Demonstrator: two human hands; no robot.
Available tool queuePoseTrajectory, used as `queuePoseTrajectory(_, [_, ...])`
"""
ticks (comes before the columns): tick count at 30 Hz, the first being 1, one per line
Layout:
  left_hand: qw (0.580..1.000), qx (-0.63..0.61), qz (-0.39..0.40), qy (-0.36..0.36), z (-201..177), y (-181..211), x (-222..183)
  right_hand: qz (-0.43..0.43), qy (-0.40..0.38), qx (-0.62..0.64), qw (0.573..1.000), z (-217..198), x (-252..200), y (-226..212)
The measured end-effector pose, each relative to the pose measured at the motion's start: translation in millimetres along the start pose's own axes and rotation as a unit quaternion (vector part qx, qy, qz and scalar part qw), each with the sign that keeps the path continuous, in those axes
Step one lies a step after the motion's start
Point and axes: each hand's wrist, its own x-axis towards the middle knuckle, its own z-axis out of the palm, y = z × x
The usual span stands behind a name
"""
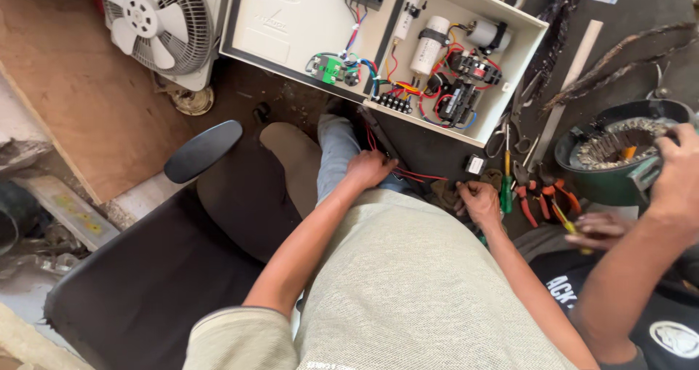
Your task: The person works on an open electrical control box, using a screwdriver to tighten connections and a multimeter to test continuity between terminals. They handle red and black test leads and adjust internal wiring while another person works on a motor nearby.
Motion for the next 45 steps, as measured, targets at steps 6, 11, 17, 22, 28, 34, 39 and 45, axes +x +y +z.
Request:
queuePoseTrajectory(6, [0.984,-0.084,0.159,0.015,-65.2,39.1,-52.0,-0.014,-0.039,-0.009,0.999,-8.8,5.8,0.2])
queuePoseTrajectory(11, [0.942,-0.092,0.296,0.129,-110.1,87.1,-64.4,-0.14,0.15,-0.14,0.969,-34.3,-6.3,-39.4])
queuePoseTrajectory(17, [0.899,0.004,0.356,0.256,-126.9,124.0,-44.5,-0.296,0.29,-0.081,0.906,-59.2,-1.0,-118.6])
queuePoseTrajectory(22, [0.883,0.058,0.353,0.305,-122.0,130.6,-40.5,-0.316,0.261,-0.152,0.899,-56.3,34.9,-157.3])
queuePoseTrajectory(28, [0.889,0.078,0.33,0.306,-120.2,127.4,-31.6,-0.247,0.252,-0.193,0.915,-47.9,59.3,-143.9])
queuePoseTrajectory(34, [0.892,0.082,0.327,0.302,-123.2,130.5,-33.1,-0.253,0.261,-0.176,0.915,-41.4,63.8,-134.7])
queuePoseTrajectory(39, [0.887,0.086,0.336,0.304,-123.5,132.0,-32.2,-0.255,0.258,-0.187,0.913,-41.8,62.4,-137.6])
queuePoseTrajectory(45, [0.889,0.085,0.33,0.306,-121.0,130.6,-31.4,-0.265,0.272,-0.211,0.901,-43.2,65.3,-140.2])
